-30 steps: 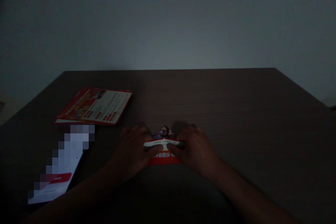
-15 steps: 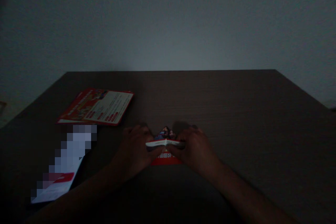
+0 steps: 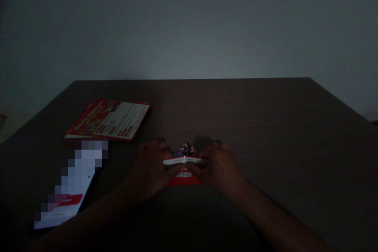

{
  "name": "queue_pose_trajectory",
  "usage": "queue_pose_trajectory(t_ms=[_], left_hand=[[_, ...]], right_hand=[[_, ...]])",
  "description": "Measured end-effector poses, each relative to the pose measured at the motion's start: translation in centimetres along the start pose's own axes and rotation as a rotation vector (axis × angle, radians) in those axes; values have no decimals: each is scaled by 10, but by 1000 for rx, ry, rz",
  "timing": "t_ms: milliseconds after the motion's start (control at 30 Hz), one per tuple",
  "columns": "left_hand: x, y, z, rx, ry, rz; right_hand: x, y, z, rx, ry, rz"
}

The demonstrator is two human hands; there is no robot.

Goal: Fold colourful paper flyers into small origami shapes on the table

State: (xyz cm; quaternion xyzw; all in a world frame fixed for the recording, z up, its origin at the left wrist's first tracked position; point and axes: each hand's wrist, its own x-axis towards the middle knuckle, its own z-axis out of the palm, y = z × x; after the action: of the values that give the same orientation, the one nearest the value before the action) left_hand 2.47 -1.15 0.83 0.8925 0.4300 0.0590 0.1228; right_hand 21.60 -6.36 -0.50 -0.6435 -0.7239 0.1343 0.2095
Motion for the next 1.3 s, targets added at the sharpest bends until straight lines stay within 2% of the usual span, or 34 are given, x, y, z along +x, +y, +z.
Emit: queue_pose_trajectory(t_ms=[600, 1300], left_hand=[[0, 2, -4, 8, -45, -14], [1, 0, -2, -8, -16, -5]], right_hand=[[0, 1, 0, 17, -11, 56], [1, 0, -1, 26, -28, 50]])
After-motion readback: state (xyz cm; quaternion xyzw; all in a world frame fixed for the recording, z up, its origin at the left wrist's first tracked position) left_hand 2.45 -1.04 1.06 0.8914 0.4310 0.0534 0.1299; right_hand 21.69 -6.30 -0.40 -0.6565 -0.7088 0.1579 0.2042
